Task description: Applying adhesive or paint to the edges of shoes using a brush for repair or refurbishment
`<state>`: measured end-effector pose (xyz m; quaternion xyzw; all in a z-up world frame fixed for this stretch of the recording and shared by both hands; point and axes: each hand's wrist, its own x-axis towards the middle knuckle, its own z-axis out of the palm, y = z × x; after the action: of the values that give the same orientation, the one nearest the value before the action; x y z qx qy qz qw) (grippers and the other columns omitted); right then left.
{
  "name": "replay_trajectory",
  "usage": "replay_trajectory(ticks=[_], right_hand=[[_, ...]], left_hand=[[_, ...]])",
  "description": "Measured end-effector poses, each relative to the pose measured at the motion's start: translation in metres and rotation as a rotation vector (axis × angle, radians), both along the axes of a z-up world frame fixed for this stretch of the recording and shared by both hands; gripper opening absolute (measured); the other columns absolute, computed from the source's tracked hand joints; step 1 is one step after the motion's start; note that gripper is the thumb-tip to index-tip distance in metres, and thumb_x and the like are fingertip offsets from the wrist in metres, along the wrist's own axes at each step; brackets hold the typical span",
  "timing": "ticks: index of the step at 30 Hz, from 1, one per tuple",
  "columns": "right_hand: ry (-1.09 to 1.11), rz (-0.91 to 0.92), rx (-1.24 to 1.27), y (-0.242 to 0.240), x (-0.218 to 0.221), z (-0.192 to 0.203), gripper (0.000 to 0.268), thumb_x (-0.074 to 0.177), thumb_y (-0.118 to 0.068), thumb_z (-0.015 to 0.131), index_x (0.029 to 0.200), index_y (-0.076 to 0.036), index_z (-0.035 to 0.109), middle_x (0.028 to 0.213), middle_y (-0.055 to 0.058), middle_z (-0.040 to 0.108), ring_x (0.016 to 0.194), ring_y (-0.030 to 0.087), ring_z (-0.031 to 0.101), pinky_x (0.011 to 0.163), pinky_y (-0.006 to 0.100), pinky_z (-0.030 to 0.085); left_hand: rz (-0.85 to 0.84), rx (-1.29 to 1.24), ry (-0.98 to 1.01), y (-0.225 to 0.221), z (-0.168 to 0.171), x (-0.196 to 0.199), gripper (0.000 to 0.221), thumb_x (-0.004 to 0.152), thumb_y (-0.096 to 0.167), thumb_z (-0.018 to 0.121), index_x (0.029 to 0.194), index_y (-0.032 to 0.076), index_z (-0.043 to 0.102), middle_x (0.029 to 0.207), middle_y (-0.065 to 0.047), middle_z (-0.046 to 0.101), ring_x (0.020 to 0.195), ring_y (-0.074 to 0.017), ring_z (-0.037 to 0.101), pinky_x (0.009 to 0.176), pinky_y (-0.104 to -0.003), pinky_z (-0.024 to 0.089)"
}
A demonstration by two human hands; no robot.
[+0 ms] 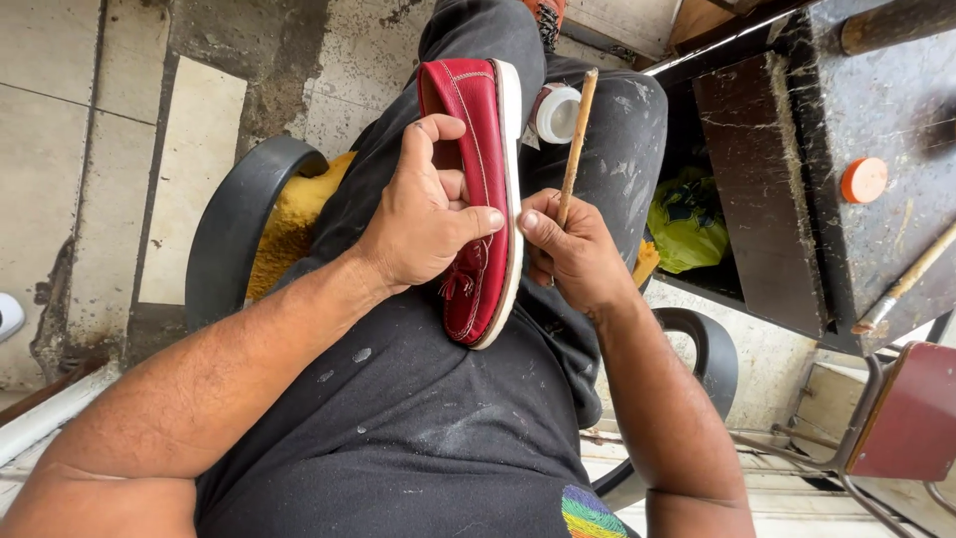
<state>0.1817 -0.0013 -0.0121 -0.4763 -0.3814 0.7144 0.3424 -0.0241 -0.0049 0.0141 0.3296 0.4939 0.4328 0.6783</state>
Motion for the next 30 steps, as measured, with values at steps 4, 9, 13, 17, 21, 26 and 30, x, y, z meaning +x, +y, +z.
replay_trajectory(ticks=[4,9,13,17,21,26,30], right_hand=[[-0.012,0.007,-0.029,0.002,0.002,-0.003,0.019,0.095,-0.014,0.075,0.090,0.002,0.065,0.056,0.001,0.040,0.042,0.009,0.041,0.034,0.025,0.043],[0.018,0.011,-0.067,0.006,0.001,-0.009,0.020,0.092,-0.013,0.078,0.088,0.000,0.065,0.055,0.001,0.041,0.042,0.008,0.040,0.033,0.025,0.042],[0.042,0.008,-0.091,0.004,-0.001,-0.016,0.022,0.090,-0.015,0.081,0.087,0.000,0.065,0.054,0.001,0.041,0.042,0.008,0.040,0.034,0.024,0.042],[0.046,-0.008,-0.075,0.003,-0.003,-0.020,0.022,0.090,-0.014,0.081,0.088,0.000,0.065,0.054,0.001,0.042,0.042,0.008,0.041,0.035,0.025,0.042],[0.036,-0.010,-0.072,-0.003,0.000,-0.011,0.022,0.092,-0.015,0.080,0.089,0.001,0.065,0.055,0.001,0.042,0.043,0.008,0.041,0.035,0.025,0.043],[0.054,0.069,-0.149,-0.016,0.004,0.006,0.016,0.095,-0.009,0.071,0.102,0.004,0.064,0.056,-0.001,0.039,0.042,0.006,0.038,0.035,0.023,0.042],[0.090,0.077,-0.160,-0.015,0.005,0.002,0.019,0.096,-0.010,0.070,0.105,0.005,0.064,0.054,-0.001,0.038,0.041,0.006,0.037,0.034,0.023,0.044]], left_hand=[[-0.007,0.010,-0.079,-0.001,-0.006,-0.002,0.082,0.081,-0.008,0.074,0.143,0.016,0.026,0.082,-0.012,0.069,0.072,-0.0200,0.075,0.062,-0.032,0.065],[-0.002,-0.001,-0.015,0.003,-0.001,-0.001,0.089,0.079,-0.009,0.075,0.149,0.017,0.026,0.081,-0.012,0.068,0.072,-0.0205,0.075,0.062,-0.032,0.066],[-0.003,-0.025,0.041,0.003,-0.003,0.000,0.092,0.078,-0.009,0.075,0.152,0.017,0.025,0.082,-0.012,0.070,0.072,-0.0194,0.076,0.062,-0.031,0.066],[0.001,-0.037,0.088,0.002,-0.001,-0.001,0.093,0.079,-0.008,0.074,0.154,0.017,0.024,0.083,-0.012,0.070,0.074,-0.0201,0.077,0.062,-0.030,0.066],[-0.012,-0.027,0.074,-0.003,0.000,-0.001,0.099,0.082,-0.006,0.077,0.157,0.022,0.019,0.087,-0.013,0.071,0.075,-0.0209,0.077,0.064,-0.032,0.067],[-0.123,-0.058,0.168,-0.010,0.029,-0.013,0.116,0.075,-0.008,0.079,0.162,0.020,0.008,0.092,-0.016,0.072,0.077,-0.0229,0.076,0.070,-0.034,0.068],[-0.138,-0.061,0.167,-0.006,0.023,-0.015,0.116,0.076,-0.006,0.079,0.163,0.020,0.007,0.092,-0.016,0.074,0.077,-0.0221,0.076,0.070,-0.033,0.069]])
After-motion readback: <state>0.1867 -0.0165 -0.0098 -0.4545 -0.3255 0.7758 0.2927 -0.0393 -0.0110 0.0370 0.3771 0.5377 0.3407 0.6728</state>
